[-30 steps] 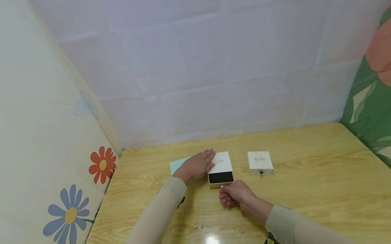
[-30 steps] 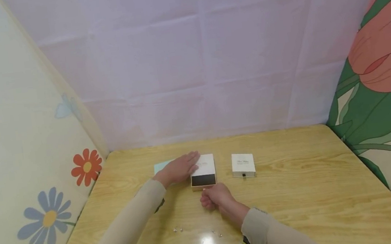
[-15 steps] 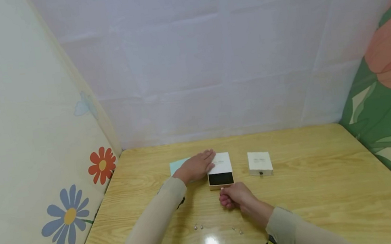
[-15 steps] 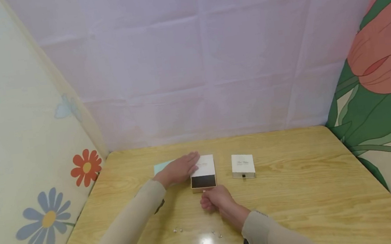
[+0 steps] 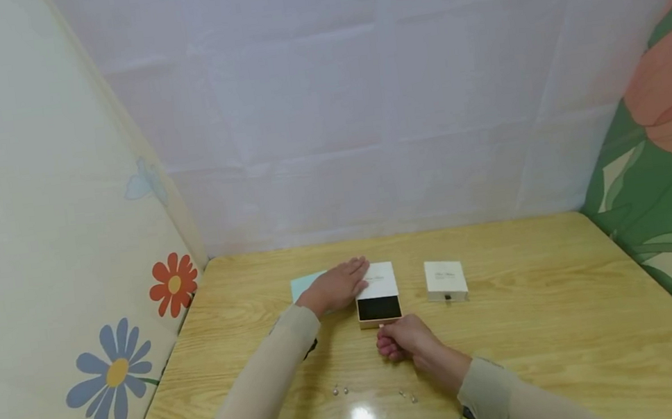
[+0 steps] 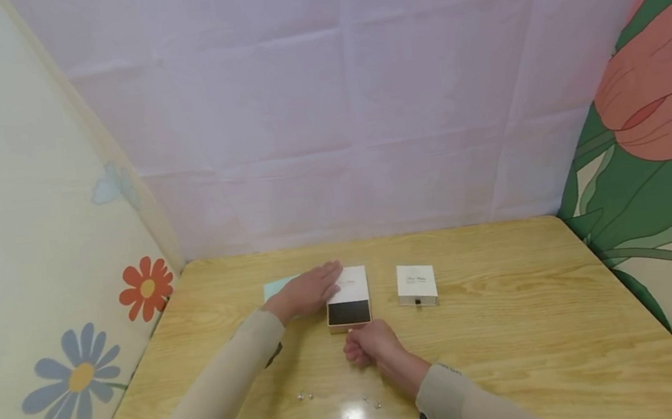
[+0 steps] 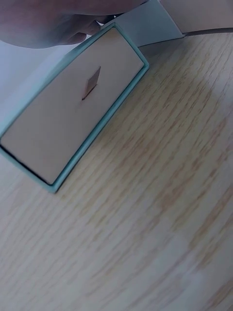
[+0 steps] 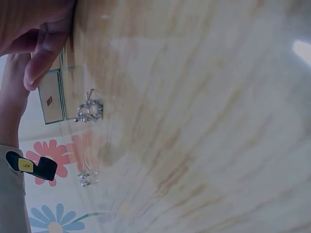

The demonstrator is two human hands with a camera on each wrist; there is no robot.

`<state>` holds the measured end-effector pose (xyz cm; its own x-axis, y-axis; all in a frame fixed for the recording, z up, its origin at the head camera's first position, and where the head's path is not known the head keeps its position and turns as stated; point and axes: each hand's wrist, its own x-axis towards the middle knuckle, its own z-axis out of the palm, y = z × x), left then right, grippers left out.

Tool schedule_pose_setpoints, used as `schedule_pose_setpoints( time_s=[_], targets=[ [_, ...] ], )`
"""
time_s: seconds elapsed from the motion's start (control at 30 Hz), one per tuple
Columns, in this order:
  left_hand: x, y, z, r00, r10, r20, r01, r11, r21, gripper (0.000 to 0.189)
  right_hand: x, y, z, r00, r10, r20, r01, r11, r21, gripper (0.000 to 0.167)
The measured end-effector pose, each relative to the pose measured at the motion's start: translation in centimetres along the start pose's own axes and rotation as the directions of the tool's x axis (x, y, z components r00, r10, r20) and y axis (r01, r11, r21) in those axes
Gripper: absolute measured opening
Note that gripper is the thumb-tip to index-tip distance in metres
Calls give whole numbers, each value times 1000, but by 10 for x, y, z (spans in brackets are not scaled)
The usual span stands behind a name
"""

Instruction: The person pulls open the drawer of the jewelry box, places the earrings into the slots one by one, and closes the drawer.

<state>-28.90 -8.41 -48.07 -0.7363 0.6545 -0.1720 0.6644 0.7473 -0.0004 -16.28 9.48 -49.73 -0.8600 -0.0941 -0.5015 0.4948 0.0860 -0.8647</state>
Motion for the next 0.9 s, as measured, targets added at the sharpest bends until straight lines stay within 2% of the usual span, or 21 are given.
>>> schedule_pose_setpoints(
  time_s=[0.9],
  targets=[
    [1,-1,-1,1000,-1,6,1,1000,-6,60,-8,5,-1,1000,0,19,1,1000,-17,18]
  ],
)
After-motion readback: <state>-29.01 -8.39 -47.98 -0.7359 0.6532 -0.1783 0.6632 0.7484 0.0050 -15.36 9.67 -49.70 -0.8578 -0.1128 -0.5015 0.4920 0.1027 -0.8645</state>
